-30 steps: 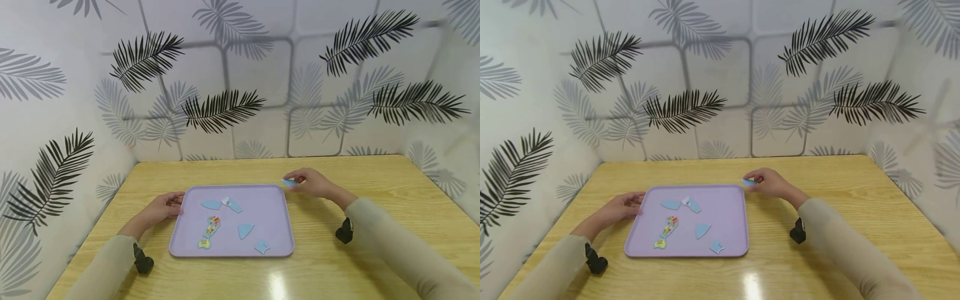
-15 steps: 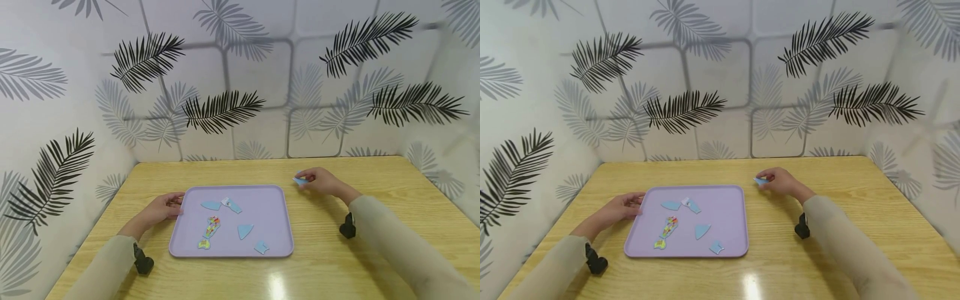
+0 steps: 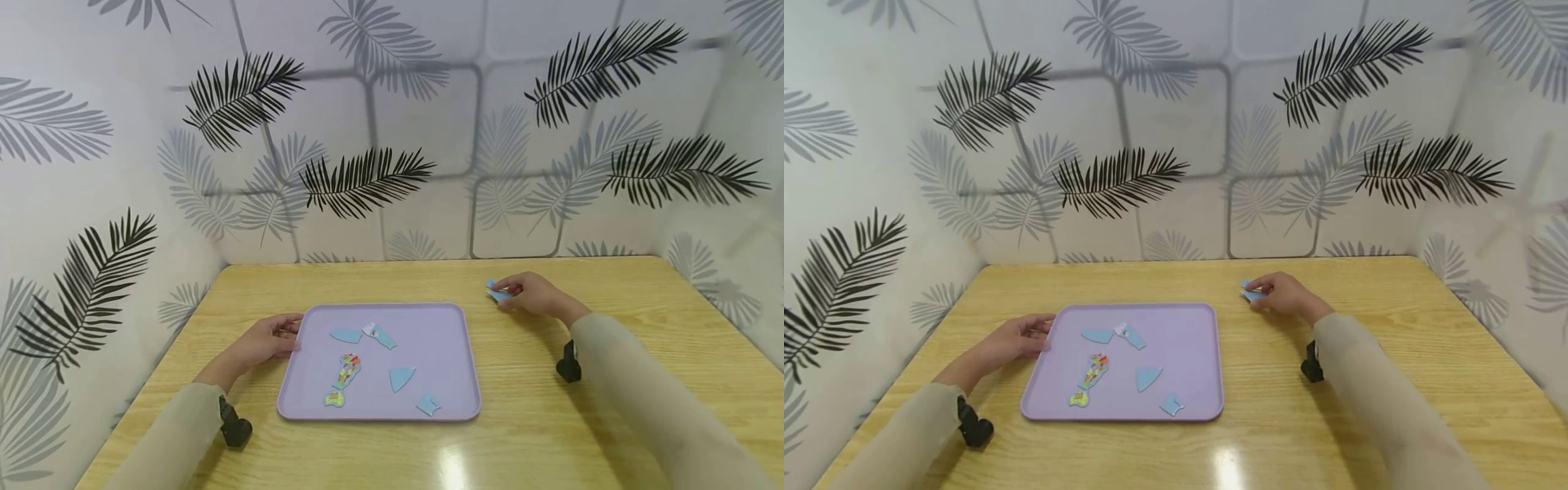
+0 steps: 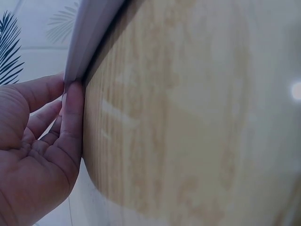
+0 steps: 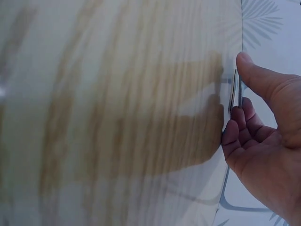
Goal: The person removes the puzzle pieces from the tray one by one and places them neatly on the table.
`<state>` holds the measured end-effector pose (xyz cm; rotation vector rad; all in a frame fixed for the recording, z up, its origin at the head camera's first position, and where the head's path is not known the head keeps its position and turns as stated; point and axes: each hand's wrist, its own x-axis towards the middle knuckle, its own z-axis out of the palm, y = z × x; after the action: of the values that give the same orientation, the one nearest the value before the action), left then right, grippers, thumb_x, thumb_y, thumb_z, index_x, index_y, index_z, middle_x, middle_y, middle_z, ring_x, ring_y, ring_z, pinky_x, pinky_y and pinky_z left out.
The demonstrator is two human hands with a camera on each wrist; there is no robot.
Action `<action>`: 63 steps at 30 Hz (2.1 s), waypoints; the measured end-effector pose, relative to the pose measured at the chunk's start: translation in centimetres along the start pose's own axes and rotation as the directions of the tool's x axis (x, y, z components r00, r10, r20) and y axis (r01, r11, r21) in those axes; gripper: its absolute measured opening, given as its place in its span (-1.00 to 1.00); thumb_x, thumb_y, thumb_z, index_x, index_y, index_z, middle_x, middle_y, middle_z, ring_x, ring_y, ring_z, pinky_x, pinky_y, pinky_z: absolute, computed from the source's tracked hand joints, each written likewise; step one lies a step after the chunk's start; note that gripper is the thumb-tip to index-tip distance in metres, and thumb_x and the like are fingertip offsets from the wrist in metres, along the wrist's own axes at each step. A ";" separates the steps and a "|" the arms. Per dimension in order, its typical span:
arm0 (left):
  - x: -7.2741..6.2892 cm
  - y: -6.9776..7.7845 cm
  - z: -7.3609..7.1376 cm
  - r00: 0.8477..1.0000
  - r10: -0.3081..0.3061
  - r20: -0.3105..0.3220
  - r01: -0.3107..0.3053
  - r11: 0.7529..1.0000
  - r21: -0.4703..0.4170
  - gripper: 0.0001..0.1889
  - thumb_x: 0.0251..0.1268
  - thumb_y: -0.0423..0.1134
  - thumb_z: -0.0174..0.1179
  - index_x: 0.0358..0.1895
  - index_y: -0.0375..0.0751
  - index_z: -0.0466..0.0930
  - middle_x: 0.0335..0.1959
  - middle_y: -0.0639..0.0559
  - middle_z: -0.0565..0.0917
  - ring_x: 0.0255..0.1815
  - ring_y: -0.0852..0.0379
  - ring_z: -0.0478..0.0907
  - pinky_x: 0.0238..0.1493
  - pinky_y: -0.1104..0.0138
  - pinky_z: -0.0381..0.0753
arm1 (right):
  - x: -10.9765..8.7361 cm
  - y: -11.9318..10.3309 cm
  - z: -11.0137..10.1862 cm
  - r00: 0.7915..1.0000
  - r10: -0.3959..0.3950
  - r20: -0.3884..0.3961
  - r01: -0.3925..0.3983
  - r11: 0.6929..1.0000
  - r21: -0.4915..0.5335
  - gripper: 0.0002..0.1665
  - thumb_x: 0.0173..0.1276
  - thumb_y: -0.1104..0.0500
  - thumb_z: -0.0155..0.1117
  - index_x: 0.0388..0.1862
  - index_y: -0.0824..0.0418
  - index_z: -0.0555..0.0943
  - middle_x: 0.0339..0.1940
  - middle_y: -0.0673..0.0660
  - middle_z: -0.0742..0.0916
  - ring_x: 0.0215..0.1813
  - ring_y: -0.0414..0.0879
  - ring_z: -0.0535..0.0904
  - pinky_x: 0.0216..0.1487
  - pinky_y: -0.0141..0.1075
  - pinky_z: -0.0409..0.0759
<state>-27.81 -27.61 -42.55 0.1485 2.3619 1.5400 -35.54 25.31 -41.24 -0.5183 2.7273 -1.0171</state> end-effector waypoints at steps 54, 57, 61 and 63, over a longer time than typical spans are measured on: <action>-0.3 0.3 0.2 1.000 -0.006 0.008 0.006 1.000 -0.012 -0.34 0.32 -0.49 0.17 0.45 -0.43 0.14 0.15 -0.29 0.38 -0.02 0.04 0.46 -0.03 0.25 0.64 | 0.7 1.0 0.2 1.000 -0.008 -0.011 0.008 1.000 -0.009 -0.57 0.28 0.23 0.39 0.12 0.33 0.63 -0.46 0.05 0.39 -0.32 -0.04 0.25 -0.33 -0.27 0.22; -0.2 0.3 0.2 1.000 -0.005 0.010 0.006 1.000 -0.011 -0.34 0.32 -0.48 0.17 0.45 -0.42 0.14 0.16 -0.29 0.38 -0.01 0.02 0.46 -0.02 0.25 0.64 | 0.4 0.7 0.2 1.000 -0.003 -0.014 0.003 1.000 -0.004 -0.56 0.28 0.23 0.39 0.13 0.33 0.62 -0.44 0.07 0.42 -0.31 -0.04 0.26 -0.33 -0.27 0.22; -0.3 0.4 0.1 1.000 -0.004 0.012 0.004 1.000 -0.004 -0.34 0.33 -0.48 0.17 0.45 -0.42 0.14 0.17 -0.30 0.38 0.00 0.02 0.46 -0.02 0.25 0.64 | 0.3 0.5 0.1 1.000 -0.007 -0.012 0.007 1.000 -0.007 -0.55 0.29 0.22 0.38 0.15 0.34 0.61 -0.33 0.12 0.51 -0.25 -0.01 0.28 -0.28 -0.25 0.26; -0.3 0.4 0.2 1.000 -0.007 0.011 0.007 1.000 -0.004 -0.35 0.33 -0.48 0.17 0.45 -0.42 0.14 0.17 -0.30 0.38 0.00 0.02 0.46 -0.02 0.25 0.64 | 0.2 0.5 0.0 1.000 -0.011 -0.011 0.011 1.000 -0.004 -0.54 0.30 0.22 0.38 0.16 0.34 0.60 -0.27 0.14 0.53 -0.23 0.00 0.29 -0.25 -0.24 0.28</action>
<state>-27.50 -27.38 -42.20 0.1478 2.3478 1.5368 -35.82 25.55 -41.61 -0.5299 2.7400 -1.0197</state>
